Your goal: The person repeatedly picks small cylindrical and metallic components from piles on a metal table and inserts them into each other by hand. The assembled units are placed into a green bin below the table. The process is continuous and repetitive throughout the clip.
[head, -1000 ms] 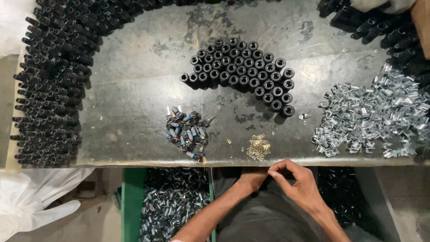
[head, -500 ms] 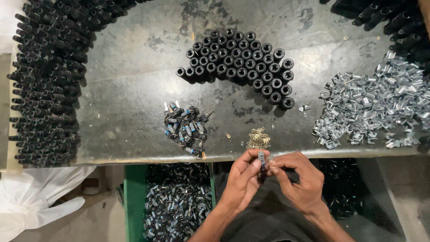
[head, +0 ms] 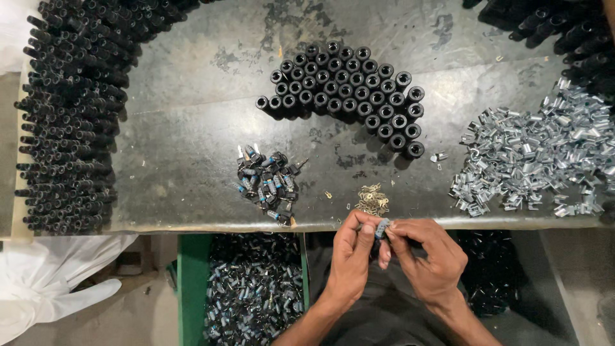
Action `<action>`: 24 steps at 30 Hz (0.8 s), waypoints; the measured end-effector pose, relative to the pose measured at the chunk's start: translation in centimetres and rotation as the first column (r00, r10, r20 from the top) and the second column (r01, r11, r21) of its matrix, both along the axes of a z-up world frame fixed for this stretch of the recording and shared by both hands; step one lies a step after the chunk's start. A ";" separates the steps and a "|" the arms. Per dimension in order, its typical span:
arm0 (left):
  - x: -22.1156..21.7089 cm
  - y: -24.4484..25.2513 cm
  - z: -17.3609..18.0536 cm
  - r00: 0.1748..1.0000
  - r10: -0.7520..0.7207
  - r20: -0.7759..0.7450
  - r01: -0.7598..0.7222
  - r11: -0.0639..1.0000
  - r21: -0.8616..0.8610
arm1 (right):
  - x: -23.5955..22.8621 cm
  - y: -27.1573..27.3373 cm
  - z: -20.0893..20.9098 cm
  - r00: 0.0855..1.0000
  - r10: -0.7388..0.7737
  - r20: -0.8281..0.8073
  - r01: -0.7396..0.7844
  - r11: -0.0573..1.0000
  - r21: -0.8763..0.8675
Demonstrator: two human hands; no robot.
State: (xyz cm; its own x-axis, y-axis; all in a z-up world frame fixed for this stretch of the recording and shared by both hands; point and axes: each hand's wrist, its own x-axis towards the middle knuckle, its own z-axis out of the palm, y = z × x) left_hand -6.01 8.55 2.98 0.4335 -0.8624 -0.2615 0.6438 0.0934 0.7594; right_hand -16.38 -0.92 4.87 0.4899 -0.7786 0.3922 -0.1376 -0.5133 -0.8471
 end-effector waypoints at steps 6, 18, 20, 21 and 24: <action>0.6 -0.4 -0.8 0.992 -0.011 0.122 0.014 1.000 -0.023 | -1.1 0.1 -0.4 0.998 -0.029 -0.056 0.029 1.000 -0.006; 5.2 -9.1 -1.9 0.169 -0.081 0.982 -0.045 0.995 0.090 | -3.2 -2.8 -3.7 0.818 -0.025 0.575 -0.344 0.779 0.524; 6.8 -11.5 -2.7 -0.141 -0.168 0.976 -0.126 0.981 0.151 | -3.3 -3.7 -4.4 0.833 -0.049 0.551 -0.316 0.775 0.547; 7.3 -12.4 -3.2 -0.231 -0.177 0.957 -0.144 0.979 0.147 | -3.2 -4.1 -4.7 0.839 -0.062 0.540 -0.301 0.775 0.556; 7.7 -12.8 -5.0 -0.322 0.023 0.947 -0.106 0.993 -0.060 | -3.0 -5.0 -5.8 0.931 -0.076 0.358 -0.171 0.775 0.609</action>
State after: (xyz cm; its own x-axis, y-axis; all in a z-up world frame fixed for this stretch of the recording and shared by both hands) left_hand 1.65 -4.25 -2.03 0.1982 -0.8147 0.5449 -0.9315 0.0164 0.3634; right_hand -19.33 -5.95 -0.97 0.4618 -0.8868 -0.0211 0.2340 0.1447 -0.9614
